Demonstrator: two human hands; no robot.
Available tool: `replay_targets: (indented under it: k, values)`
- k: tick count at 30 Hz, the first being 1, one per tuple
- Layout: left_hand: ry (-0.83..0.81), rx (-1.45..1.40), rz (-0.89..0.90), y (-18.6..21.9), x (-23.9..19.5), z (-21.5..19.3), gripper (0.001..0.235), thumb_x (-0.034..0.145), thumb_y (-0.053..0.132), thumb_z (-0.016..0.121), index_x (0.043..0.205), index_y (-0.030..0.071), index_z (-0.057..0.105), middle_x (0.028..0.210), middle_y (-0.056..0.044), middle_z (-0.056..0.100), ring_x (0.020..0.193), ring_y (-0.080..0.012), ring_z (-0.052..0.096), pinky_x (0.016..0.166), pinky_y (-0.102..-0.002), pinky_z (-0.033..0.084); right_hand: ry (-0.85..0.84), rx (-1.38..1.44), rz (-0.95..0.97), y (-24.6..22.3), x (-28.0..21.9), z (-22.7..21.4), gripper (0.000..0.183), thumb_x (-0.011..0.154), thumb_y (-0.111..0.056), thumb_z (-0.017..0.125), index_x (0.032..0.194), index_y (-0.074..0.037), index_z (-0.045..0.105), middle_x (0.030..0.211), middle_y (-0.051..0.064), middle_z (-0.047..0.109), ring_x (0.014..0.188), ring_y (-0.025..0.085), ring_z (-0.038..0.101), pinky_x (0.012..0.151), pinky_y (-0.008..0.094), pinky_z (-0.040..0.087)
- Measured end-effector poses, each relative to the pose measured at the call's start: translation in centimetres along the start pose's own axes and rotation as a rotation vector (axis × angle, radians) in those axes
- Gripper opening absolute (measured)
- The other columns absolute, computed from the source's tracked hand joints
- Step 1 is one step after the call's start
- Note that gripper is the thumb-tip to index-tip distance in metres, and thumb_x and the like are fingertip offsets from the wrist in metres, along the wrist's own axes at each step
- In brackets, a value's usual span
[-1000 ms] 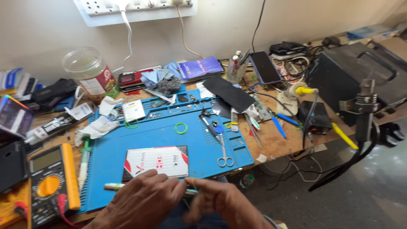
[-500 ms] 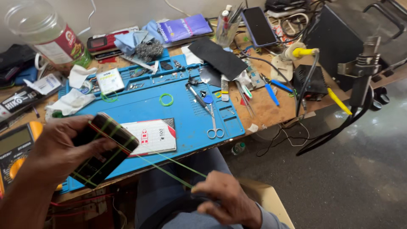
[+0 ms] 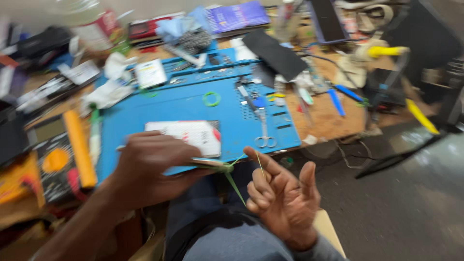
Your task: The person assembles a smartphone by placing the screen onto the internal chassis, then secures the unit with multiple green rubber bands. The person handles the phone, screen, and rubber bands throughout the process.
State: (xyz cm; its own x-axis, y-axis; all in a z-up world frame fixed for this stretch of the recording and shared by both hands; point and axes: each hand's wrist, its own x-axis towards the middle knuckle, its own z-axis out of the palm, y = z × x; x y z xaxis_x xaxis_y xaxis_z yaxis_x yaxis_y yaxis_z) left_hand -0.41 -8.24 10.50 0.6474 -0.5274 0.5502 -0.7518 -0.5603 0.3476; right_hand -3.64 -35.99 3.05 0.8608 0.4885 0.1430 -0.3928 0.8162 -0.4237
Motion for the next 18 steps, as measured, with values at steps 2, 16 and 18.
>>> replay_targets:
  k: [2, 16, 18]
  values:
    - [-0.373, 0.321, 0.081, 1.4, 1.6, 0.9, 0.013, 0.080, 0.018, 0.079, 0.081, 0.013, 0.067, 0.069, -0.004, 0.070, 0.067, -0.0238, 0.071, 0.070, -0.041, 0.058, -0.087, -0.367, 0.050, -0.9, 1.3, 2.6, 0.090, 0.099, -0.062, 0.057, 0.146, 0.013, 0.043, 0.096, 0.014, 0.067, 0.092, 0.024, 0.065, 0.091, 0.040, 0.055]
    - [-0.066, -0.777, -0.535, -6.1, 0.2, -2.5, 0.025, 0.085, 0.023, 0.085, 0.102, 0.006, 0.078, 0.081, 0.005, 0.073, 0.070, 0.0007, 0.057, 0.058, -0.023, 0.049, 0.019, -1.584, -0.243, 3.4, 0.7, -3.5, 0.033, 0.091, -0.031, 0.070, 0.111, -0.004, 0.070, 0.086, 0.006, 0.070, 0.083, 0.018, 0.066, 0.078, 0.033, 0.052]
    - [-0.005, -0.807, -0.558, -6.4, -0.4, -2.6, 0.025, 0.085, 0.023, 0.085, 0.101, 0.006, 0.078, 0.082, 0.004, 0.074, 0.070, 0.0005, 0.060, 0.060, -0.022, 0.051, -0.055, -1.684, -0.283, 4.7, 0.0, -5.4, 0.035, 0.086, -0.034, 0.076, 0.105, -0.005, 0.070, 0.082, 0.005, 0.069, 0.078, 0.017, 0.063, 0.075, 0.033, 0.050]
